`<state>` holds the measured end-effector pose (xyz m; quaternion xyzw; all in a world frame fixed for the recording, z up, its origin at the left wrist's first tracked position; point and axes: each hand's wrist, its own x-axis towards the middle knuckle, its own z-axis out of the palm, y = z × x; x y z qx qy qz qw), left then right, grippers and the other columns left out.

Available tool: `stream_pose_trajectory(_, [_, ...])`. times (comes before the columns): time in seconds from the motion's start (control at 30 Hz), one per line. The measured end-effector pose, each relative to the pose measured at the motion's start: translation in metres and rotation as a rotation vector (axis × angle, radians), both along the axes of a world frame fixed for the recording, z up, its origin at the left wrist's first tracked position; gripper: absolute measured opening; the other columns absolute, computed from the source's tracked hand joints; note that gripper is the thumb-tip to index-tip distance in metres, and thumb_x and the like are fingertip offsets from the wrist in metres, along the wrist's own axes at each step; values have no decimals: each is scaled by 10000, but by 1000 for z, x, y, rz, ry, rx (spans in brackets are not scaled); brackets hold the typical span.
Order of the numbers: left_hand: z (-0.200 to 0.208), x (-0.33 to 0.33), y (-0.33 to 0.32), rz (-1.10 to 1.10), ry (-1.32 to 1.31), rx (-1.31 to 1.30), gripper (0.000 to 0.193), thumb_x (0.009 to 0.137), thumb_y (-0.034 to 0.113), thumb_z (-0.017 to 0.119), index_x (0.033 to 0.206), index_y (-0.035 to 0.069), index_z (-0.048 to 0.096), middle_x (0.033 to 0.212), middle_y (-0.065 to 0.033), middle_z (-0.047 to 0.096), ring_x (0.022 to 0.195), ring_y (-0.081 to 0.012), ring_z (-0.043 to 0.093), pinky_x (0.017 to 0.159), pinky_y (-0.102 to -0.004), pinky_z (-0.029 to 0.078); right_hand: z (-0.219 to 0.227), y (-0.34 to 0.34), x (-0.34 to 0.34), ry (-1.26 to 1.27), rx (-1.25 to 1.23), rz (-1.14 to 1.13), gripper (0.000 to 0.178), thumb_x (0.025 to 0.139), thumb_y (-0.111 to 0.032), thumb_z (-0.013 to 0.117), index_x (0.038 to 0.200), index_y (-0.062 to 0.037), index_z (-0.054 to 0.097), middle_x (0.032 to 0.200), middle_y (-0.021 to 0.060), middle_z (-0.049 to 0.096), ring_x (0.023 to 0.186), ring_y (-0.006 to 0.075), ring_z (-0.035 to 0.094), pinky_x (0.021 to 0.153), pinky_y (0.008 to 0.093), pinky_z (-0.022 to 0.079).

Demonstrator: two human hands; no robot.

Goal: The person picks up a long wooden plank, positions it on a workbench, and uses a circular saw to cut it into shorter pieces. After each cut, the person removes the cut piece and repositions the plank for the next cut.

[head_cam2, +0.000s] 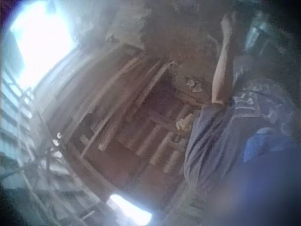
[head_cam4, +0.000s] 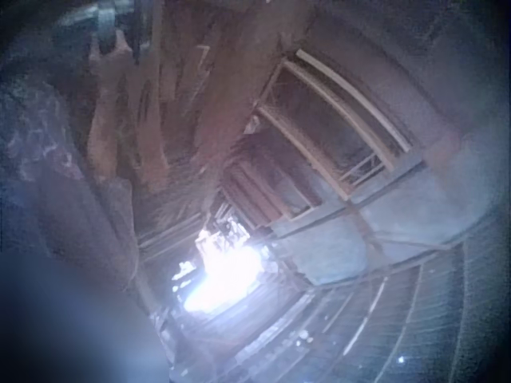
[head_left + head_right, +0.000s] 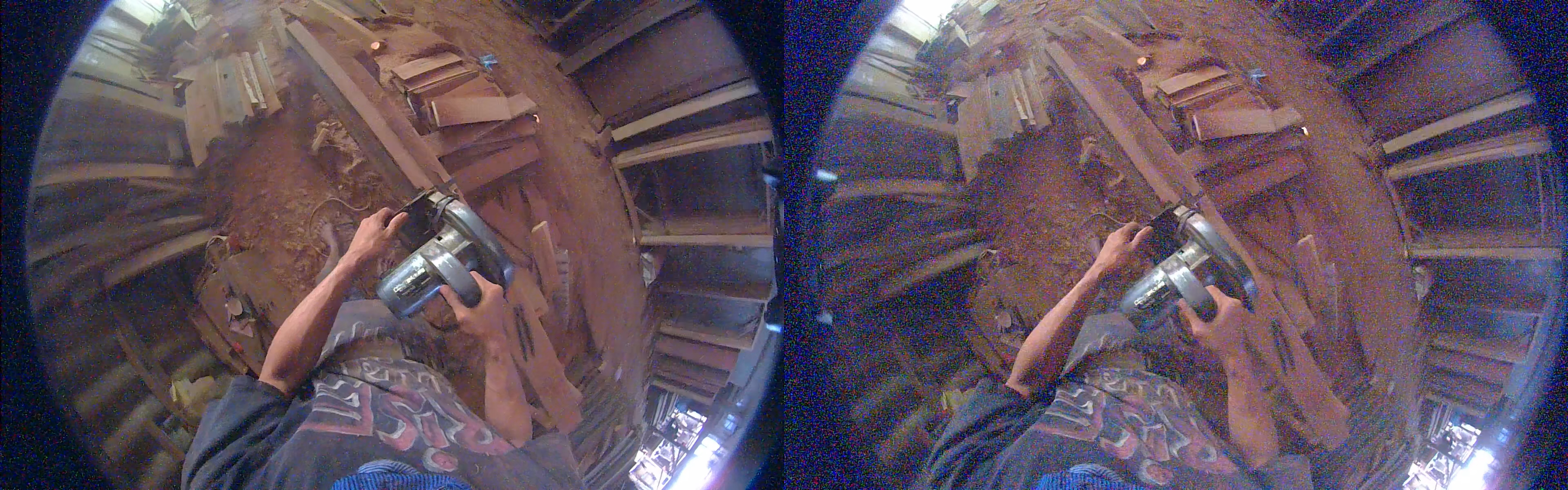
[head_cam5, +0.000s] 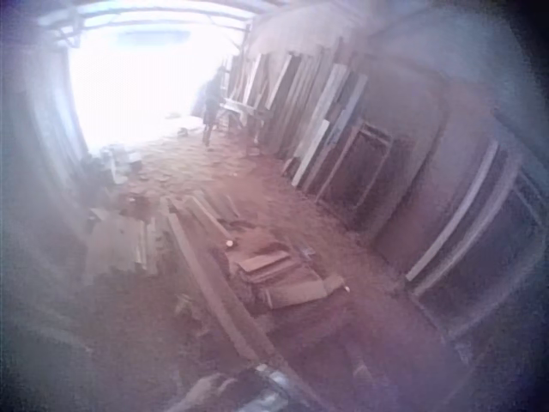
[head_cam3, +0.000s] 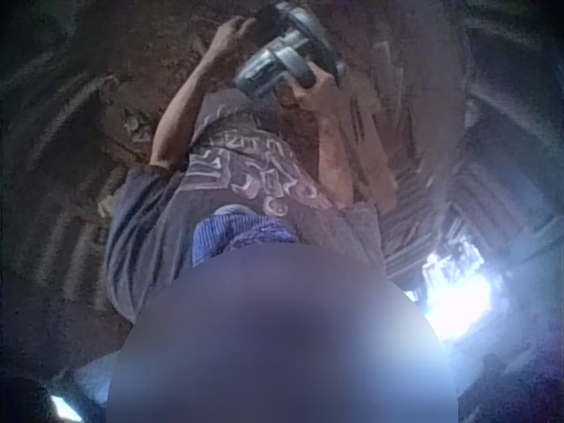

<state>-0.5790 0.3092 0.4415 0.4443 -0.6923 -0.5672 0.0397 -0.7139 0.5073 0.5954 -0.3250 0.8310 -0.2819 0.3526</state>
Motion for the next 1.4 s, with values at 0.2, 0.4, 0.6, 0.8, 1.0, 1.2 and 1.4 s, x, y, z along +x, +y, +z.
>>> stream_pose_trajectory(0.2, [3,3,-3,-16,-31,-36,545,1021,510,561,1115,-15,672,1086,-259,710,1039,-419,678,889,-476,510,-4,2,2,6,-71,-4,247,857,-207,825,993,-17,745,816,84,744,727,135,676,683,319,530])
stream_pose_trajectory(0.4, [6,3,-4,-25,-44,-16,550,1024,511,554,1136,-15,665,1095,-259,708,1052,-434,670,901,-489,509,0,0,3,11,-79,9,278,852,-253,827,993,-30,739,833,106,753,746,197,717,695,349,550])
stream_pose_trajectory(0.6, [9,2,-1,0,-26,-4,590,1011,525,559,1101,-51,654,1084,-310,691,1054,-471,658,894,-513,502,3,1,2,25,-91,1,307,845,-303,828,959,-40,720,821,142,752,748,266,748,686,388,565])
stream_pose_trajectory(0.8, [15,3,-4,2,-27,53,589,1013,526,563,1113,-46,664,1095,-305,694,1064,-455,664,902,-500,506,6,0,2,39,-79,7,281,846,-279,828,966,-42,737,818,118,752,740,224,730,684,367,556])
stream_pose_trajectory(1.0, [21,4,-7,-8,-41,64,607,1010,542,566,1145,-39,679,1115,-284,705,1074,-434,673,918,-486,511,6,-2,5,59,-73,-3,312,839,-290,828,993,-32,739,859,140,764,778,261,752,715,385,568])
stream_pose_trajectory(1.2, [7,4,-7,-19,-23,-16,566,1015,549,564,1123,3,670,973,-217,716,911,-376,705,812,-481,538,6,-2,5,22,-80,1,327,838,-297,828,1010,-33,738,888,145,769,821,270,760,744,381,570])
stream_pose_trajectory(1.4, [9,4,-6,-17,-33,12,559,1012,531,569,1150,0,681,1070,-237,718,1022,-383,693,889,-471,523,7,-3,4,14,-76,-5,331,842,-310,825,1003,-35,735,881,146,768,808,274,758,737,381,571])
